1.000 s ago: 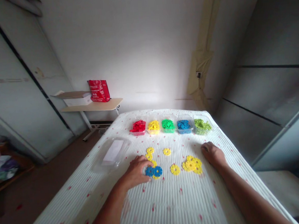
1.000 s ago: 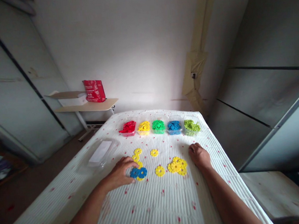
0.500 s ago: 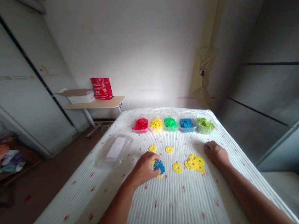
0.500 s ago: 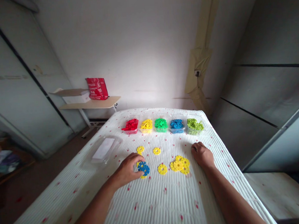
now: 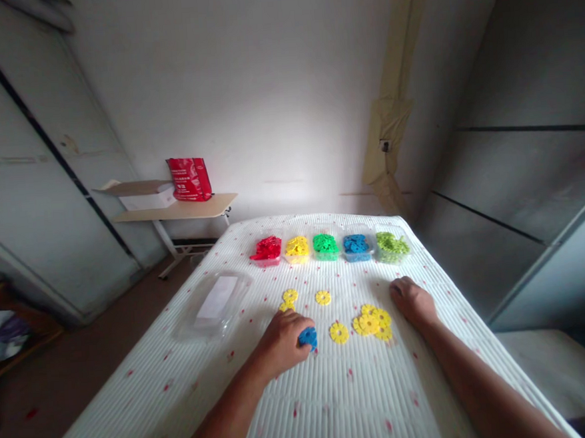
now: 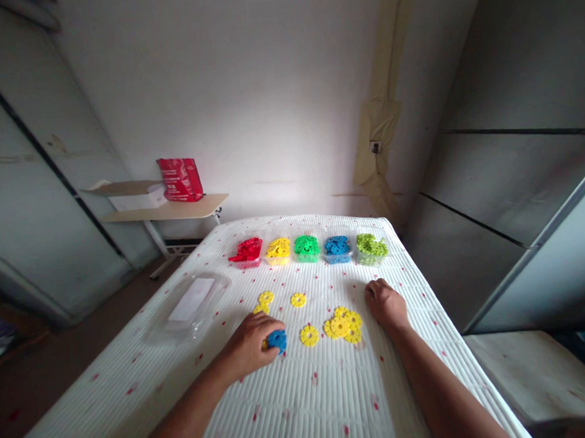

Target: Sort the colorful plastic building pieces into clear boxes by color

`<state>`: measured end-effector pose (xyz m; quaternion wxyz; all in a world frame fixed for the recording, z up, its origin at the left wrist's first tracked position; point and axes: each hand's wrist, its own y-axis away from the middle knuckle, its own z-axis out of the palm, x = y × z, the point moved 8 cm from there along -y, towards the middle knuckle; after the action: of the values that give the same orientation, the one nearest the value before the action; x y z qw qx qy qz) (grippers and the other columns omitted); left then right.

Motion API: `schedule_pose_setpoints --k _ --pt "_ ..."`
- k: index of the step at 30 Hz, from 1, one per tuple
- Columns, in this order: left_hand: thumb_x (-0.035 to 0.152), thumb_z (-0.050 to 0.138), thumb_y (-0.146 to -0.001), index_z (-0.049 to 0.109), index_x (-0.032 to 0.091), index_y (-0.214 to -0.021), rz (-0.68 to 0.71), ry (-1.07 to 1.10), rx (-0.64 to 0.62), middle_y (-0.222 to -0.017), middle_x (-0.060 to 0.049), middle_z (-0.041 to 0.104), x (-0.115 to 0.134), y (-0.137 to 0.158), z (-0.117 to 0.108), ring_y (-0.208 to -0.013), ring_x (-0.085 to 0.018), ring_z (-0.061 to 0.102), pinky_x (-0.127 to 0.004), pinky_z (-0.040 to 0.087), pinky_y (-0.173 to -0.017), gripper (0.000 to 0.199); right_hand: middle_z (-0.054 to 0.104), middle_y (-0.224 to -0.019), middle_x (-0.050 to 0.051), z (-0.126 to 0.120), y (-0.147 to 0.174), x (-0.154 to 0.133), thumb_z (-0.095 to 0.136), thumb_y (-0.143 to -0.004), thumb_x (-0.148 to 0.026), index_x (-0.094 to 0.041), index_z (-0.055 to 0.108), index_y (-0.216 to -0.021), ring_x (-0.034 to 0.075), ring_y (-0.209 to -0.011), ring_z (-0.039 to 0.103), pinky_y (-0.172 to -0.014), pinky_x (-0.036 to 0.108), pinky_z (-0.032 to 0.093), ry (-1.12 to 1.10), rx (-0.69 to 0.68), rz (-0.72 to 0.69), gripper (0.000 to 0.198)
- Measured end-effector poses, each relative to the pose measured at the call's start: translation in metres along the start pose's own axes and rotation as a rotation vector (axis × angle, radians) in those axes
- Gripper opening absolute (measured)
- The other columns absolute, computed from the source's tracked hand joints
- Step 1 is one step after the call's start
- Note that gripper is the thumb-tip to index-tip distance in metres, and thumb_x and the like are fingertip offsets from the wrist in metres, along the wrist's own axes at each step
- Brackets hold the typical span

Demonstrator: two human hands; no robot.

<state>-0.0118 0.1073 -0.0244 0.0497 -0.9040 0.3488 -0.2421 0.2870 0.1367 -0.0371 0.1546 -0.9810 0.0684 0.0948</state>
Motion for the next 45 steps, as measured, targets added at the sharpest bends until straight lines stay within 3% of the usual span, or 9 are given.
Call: schedule_pose_setpoints --k 10,15,21,23,26,31,34,38,45 --pt "0.01 0.054 -0.064 0.064 0.024 -0.086 0.081 -0.05 -0.168 -0.089 0.0 0.067 0.011 0.001 0.004 -0.086 -0.017 0.056 -0.029 0.038 -0.081 0.027 0.057 -0.084 0.002 0.0 -0.002 0.001 0.038 -0.085 -0.025 -0.019 0.059 -0.08 0.011 -0.068 0.051 -0.053 0.021 0.026 -0.005 0.005 0.0 0.023" --pt "0.009 0.055 -0.062 0.064 0.023 -0.083 0.038 -0.066 -0.115 -0.084 -0.001 0.066 0.011 -0.005 -0.002 -0.083 -0.018 0.057 -0.03 0.039 -0.08 0.027 0.057 -0.084 0.002 -0.001 -0.002 0.001 0.037 -0.085 -0.025 -0.019 0.058 -0.079 0.01 -0.068 0.051 -0.054 0.022 0.026 -0.007 -0.007 0.0 0.023" --pt "0.012 0.054 -0.062 0.066 0.02 -0.088 -0.103 0.154 -0.058 -0.088 0.0 0.068 -0.004 -0.024 -0.009 -0.08 -0.014 0.06 -0.023 0.045 -0.076 0.029 0.056 -0.082 0.001 0.001 -0.003 0.001 0.038 -0.085 -0.025 -0.019 0.058 -0.077 0.009 -0.065 0.051 -0.052 0.022 0.023 -0.008 0.004 0.005 0.022" --pt "0.014 0.055 -0.062 0.067 0.018 -0.088 -0.104 0.177 -0.098 -0.086 -0.001 0.069 -0.002 -0.044 -0.007 -0.077 -0.013 0.06 -0.022 0.046 -0.073 0.029 0.056 -0.081 0.001 0.003 -0.004 0.002 0.039 -0.085 -0.025 -0.019 0.058 -0.076 0.008 -0.063 0.05 -0.051 0.022 0.022 0.002 0.008 0.015 0.022" --pt "0.015 0.056 -0.063 0.067 0.017 -0.088 -0.068 0.178 -0.044 -0.085 -0.002 0.069 0.009 -0.095 -0.015 -0.076 -0.013 0.061 -0.022 0.047 -0.073 0.027 0.056 -0.081 0.001 0.004 -0.005 0.003 0.04 -0.084 -0.024 -0.019 0.058 -0.075 0.008 -0.062 0.05 -0.051 0.022 0.022 0.007 0.014 0.021 0.021" --pt "0.016 0.057 -0.068 0.063 0.019 -0.102 -0.061 0.161 0.219 -0.099 -0.003 0.064 0.025 -0.197 -0.035 -0.086 -0.015 0.06 -0.024 0.047 -0.081 0.034 0.057 -0.081 0.001 0.002 -0.005 0.003 0.04 -0.084 -0.024 -0.019 0.059 -0.076 0.008 -0.063 0.05 -0.052 0.022 0.023 -0.01 0.005 0.02 0.021" --pt "0.013 0.058 -0.069 0.06 0.021 -0.108 -0.132 0.047 0.324 -0.118 -0.005 0.054 0.024 -0.225 -0.032 -0.101 -0.016 0.055 -0.026 0.043 -0.09 0.04 0.057 -0.081 0.001 0.001 -0.004 0.003 0.04 -0.084 -0.024 -0.02 0.059 -0.077 0.009 -0.064 0.051 -0.053 0.021 0.024 -0.022 -0.006 0.029 0.021" --pt "0.013 0.052 -0.074 0.064 0.021 -0.094 -0.123 -0.053 0.267 -0.106 -0.003 0.059 0.017 -0.206 -0.014 -0.099 -0.016 0.056 -0.027 0.043 -0.089 0.026 0.057 -0.083 0.001 0.001 -0.004 0.003 0.04 -0.083 -0.024 -0.02 0.06 -0.078 0.009 -0.066 0.052 -0.054 0.021 0.026 -0.046 -0.014 0.028 0.021" --pt "0.013 0.051 -0.073 0.065 0.019 -0.088 -0.118 -0.108 0.154 -0.093 -0.003 0.064 -0.024 -0.089 -0.014 -0.09 -0.016 0.057 -0.028 0.044 -0.086 0.022 0.062 -0.082 0.003 -0.003 -0.01 0.007 0.045 -0.076 -0.021 -0.018 0.062 -0.077 0.011 -0.069 0.056 -0.057 0.02 0.033 -0.178 -0.127 0.009 0.017"
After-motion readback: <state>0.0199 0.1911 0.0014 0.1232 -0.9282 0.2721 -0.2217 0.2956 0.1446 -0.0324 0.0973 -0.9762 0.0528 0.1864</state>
